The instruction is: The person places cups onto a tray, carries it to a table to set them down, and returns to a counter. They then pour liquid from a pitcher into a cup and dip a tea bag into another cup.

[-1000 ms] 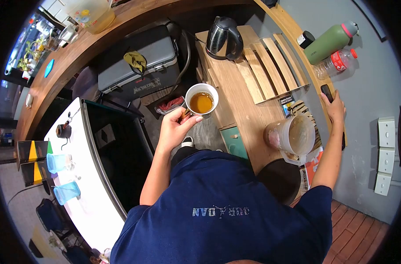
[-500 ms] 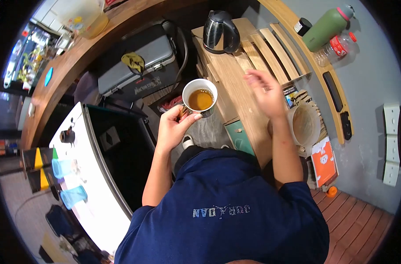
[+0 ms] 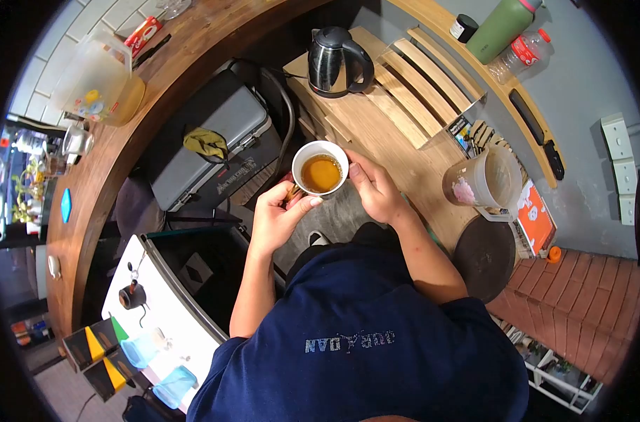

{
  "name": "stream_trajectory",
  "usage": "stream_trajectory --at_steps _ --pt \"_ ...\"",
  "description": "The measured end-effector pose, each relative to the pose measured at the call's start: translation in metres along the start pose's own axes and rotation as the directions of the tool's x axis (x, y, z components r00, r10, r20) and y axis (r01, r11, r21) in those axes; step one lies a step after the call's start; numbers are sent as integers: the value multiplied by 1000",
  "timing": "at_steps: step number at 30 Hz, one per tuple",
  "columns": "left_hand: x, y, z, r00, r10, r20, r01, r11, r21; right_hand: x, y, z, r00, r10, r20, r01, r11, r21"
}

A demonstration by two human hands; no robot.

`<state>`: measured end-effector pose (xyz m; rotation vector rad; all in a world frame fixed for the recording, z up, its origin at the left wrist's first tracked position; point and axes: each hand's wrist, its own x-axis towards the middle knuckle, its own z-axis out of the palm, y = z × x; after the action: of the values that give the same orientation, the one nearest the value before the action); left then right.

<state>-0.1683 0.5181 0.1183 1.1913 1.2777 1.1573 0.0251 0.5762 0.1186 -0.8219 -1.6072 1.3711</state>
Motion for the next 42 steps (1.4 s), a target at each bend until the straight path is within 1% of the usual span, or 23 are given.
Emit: stream_trajectory --at_steps 1,4,8,10,11,13,17,19,20,22,26,29,31,34,35,37,38,40,41,42 --pt "3 1 -2 1000 -3 5 3 1000 -6 1 1 2 1000 14 -13 -13 999 31" --pt "13 -1 -3 1000 -15 27 15 1000 5 5 0 0 999 27 -36 -26 999 45" --pt "29 1 10 999 5 40 -3 999 -53 13 -5 -17 999 20 -46 -21 1000 -11" --pt "39 3 18 999 16 28 -16 1000 8 18 -8 -30 999 24 -36 -23 999 25" --pt "43 5 24 999 18 27 -19 1000 11 20 -8 -37 999 20 -36 -19 999 27" --pt "51 9 37 1000 -14 13 14 1000 -7 25 -10 -50 998 -38 -55 39 999 18" --pt "68 18 66 1000 9 -21 -9 1000 -21 35 -16 -81 998 -41 -44 42 999 26" --pt "74 20 78 999 22 -41 -24 997 -73 40 -16 -94 997 -66 -46 64 997 -44" --pt "77 19 82 999 21 -50 -24 997 -74 43 -15 -99 997 -65 -37 64 997 -42" --pt "80 16 87 995 40 -89 -42 999 -15 47 -9 -106 996 -82 -39 78 993 -89" --pt "81 20 89 989 13 -144 -16 1000 -19 58 1 -108 999 -48 0 48 998 -39" --pt "83 21 80 984 0 -179 -6 999 -34 70 9 -100 999 -34 37 33 999 15" --pt "84 20 67 979 22 -202 -20 1000 11 79 8 -89 998 -11 61 9 999 37" --pt "87 18 43 969 -10 -246 5 1000 -19 97 13 -66 997 -50 61 48 998 29" --pt "88 15 32 967 -10 -255 4 1000 -23 104 15 -57 996 -50 71 48 998 28" --pt "91 9 6 969 2 -247 -19 998 -66 119 18 -35 994 -69 81 61 993 100" --pt "93 9 -6 967 4 -254 -22 997 -68 127 19 -24 994 -70 88 62 993 100" --pt "95 14 -34 967 24 -252 -35 999 -38 144 20 0 986 -134 100 130 991 41" --pt "96 15 -50 965 27 -259 -38 999 -38 153 21 12 985 -137 107 133 990 42" --pt "97 17 -66 968 23 -252 -26 1000 -6 161 23 24 979 -154 134 151 988 35"
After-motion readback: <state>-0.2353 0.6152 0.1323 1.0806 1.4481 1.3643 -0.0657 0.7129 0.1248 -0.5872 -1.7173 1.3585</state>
